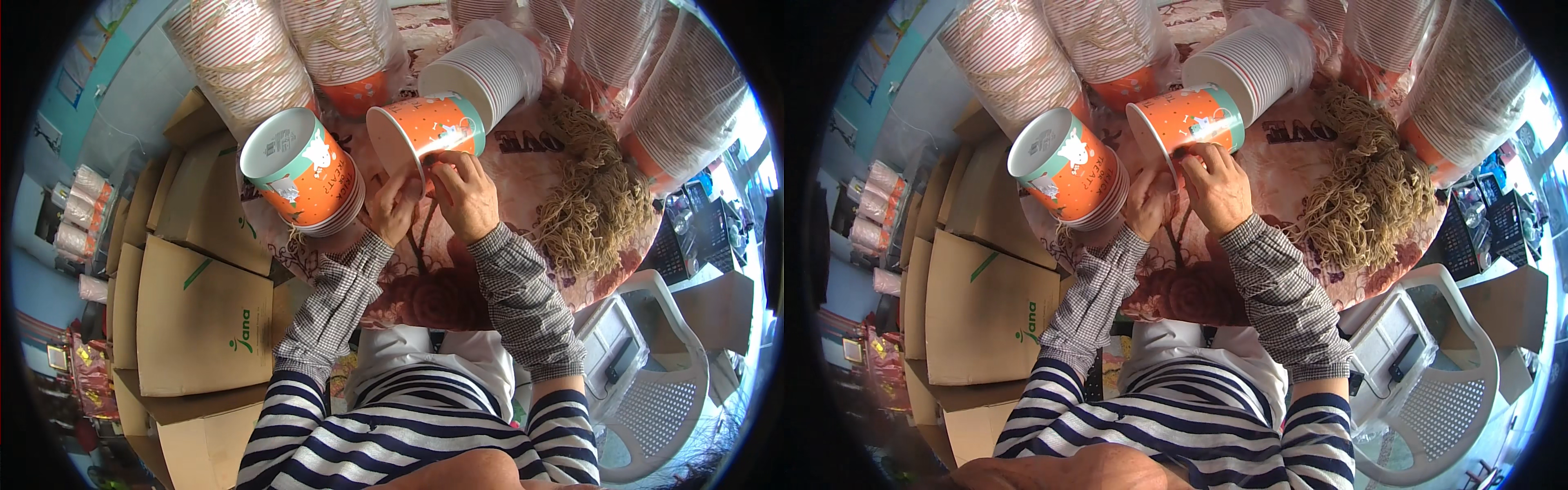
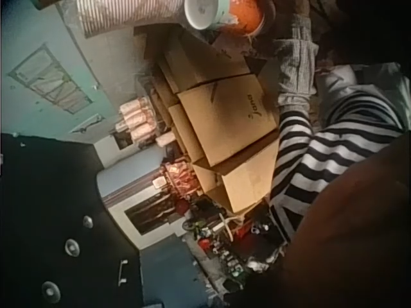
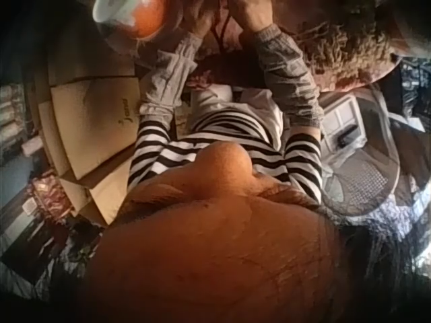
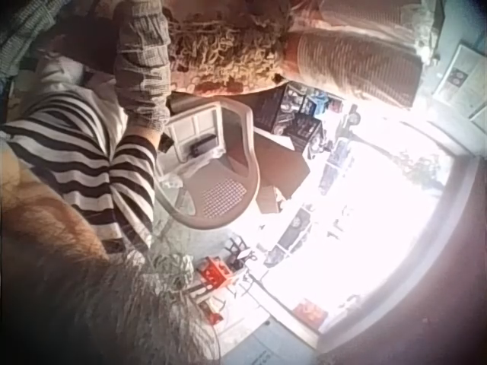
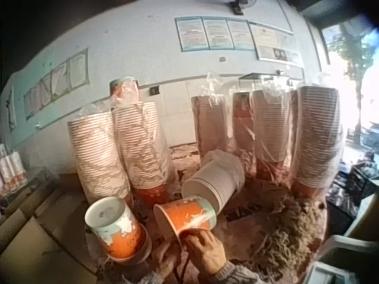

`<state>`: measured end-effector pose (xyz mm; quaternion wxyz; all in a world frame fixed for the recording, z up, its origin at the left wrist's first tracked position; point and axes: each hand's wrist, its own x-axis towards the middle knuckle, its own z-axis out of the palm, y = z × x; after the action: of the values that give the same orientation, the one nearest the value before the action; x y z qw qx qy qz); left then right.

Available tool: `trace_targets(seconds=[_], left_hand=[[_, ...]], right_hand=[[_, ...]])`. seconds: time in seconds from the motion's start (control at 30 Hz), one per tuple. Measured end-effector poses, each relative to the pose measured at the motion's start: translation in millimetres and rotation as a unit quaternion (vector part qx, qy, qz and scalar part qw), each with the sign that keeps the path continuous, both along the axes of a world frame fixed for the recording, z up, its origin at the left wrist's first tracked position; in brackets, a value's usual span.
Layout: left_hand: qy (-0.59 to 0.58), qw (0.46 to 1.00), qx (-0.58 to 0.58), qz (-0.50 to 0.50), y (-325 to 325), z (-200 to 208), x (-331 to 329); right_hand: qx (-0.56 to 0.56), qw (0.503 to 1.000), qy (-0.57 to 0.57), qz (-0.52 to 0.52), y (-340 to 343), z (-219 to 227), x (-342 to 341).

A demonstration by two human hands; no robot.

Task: Attaching thin string handles to paper soup/noodle buckets.

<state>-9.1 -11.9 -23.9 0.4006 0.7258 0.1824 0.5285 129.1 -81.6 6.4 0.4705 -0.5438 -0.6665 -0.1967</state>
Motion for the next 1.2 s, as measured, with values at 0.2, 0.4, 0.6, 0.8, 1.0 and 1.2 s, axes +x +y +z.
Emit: trace_targets(seconds=[0.2,0.4,0.6,0.8,1.0,1.2], left_hand=[[-0.05,0.985,-0.161,-0.043,4.9,-5.1,7.0],[-0.06,0.975,-0.204,-0.068,10.1,-4.1,7.6],[-0.022,0.985,-0.166,-0.032,7.5,-0.5,9.8],[0.035,0.976,0.144,0.161,7.0,0.2,3.5],[0.038,0.966,0.243,0.084,-16.4,27.6,22.6],[0.072,0.99,0.11,0.059,1.7,28.8,59.5]], right_hand=[[-0.02,1.0,0.018,0.006,0.7,-0.2,1.2],[-0.028,0.999,0.034,0.02,1.5,-0.9,1.3],[-0.041,0.997,0.062,0.032,2.3,-1.9,3.1],[-0.039,0.995,0.092,0.028,6.1,-3.8,6.2],[-0.06,0.967,0.23,0.091,11.9,-12.7,19.8],[-0.175,0.93,0.318,0.06,12.2,-12.3,38.2]])
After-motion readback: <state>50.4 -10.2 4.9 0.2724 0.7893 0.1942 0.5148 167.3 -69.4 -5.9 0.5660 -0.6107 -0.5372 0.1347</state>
